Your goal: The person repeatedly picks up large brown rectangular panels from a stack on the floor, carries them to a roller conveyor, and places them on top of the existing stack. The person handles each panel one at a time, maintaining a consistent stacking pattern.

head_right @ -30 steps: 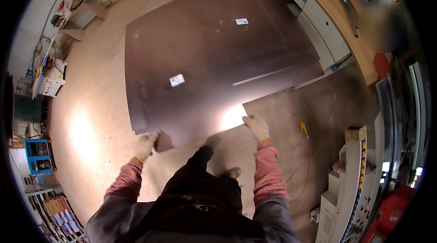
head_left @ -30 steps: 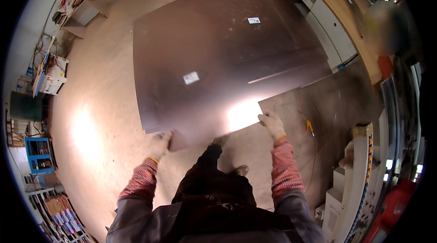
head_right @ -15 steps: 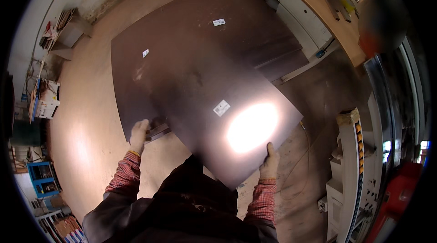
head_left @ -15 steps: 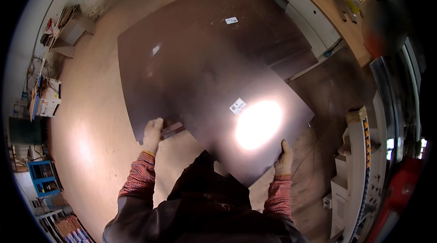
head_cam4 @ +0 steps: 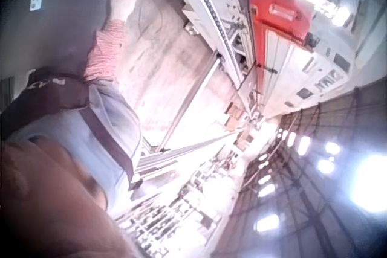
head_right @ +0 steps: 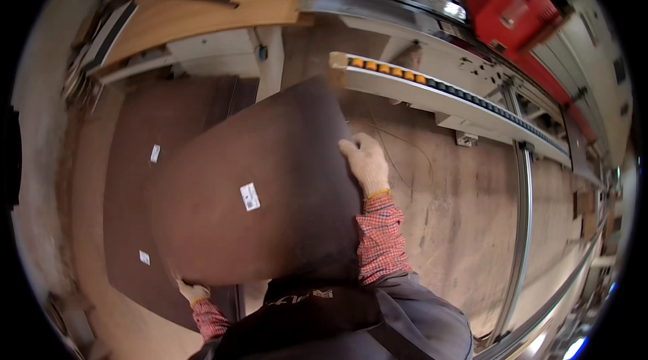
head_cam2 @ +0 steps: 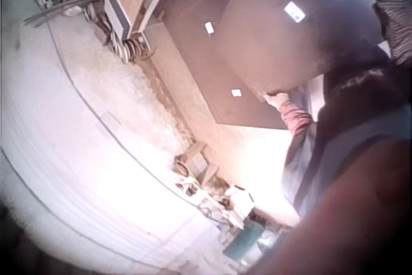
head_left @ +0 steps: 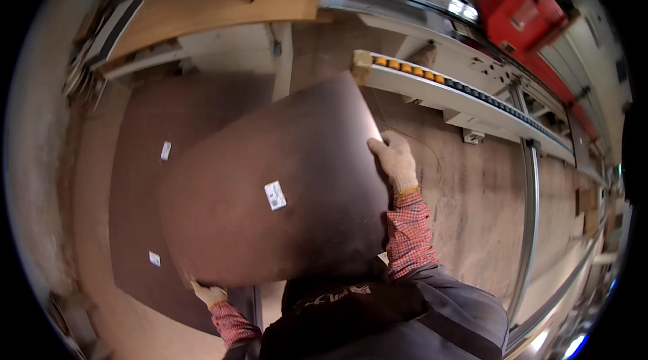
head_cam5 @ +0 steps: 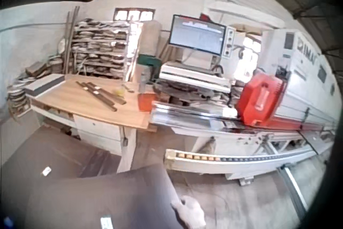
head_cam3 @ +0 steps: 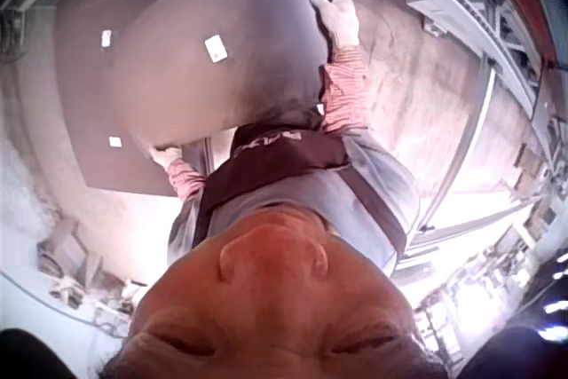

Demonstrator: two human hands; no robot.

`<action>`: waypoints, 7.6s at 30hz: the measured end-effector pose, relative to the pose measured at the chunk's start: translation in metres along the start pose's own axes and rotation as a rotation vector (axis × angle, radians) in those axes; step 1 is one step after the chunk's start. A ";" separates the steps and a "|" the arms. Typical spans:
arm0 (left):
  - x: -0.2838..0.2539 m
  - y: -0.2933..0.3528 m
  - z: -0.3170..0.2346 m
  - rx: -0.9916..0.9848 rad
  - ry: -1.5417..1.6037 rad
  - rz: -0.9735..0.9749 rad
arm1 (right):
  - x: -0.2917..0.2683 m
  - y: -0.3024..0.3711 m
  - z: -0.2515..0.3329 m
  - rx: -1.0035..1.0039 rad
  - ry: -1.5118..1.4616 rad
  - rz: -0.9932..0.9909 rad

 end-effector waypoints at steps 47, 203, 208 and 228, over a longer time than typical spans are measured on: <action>0.612 0.227 0.162 -0.279 0.004 0.730 | -0.130 -0.211 -0.038 -0.781 0.431 -0.660; 0.213 0.101 0.044 0.673 -1.166 0.100 | 0.294 -0.255 -0.100 0.523 -1.045 0.543; 0.280 -0.047 -0.028 1.188 -1.471 -0.002 | 0.300 -0.210 -0.096 0.551 -0.960 0.406; 0.411 -0.248 -0.146 0.657 -1.914 -0.093 | 0.295 -0.122 -0.049 0.531 -0.221 0.074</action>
Point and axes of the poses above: each hand's wrist, its own y-axis away from the middle knuckle, its own x-axis out of the palm, z = x × y, the point moved 1 cm from there along -y, towards the middle knuckle, and after that the axes turned 4 degrees about -y, right-handed, at the moved point
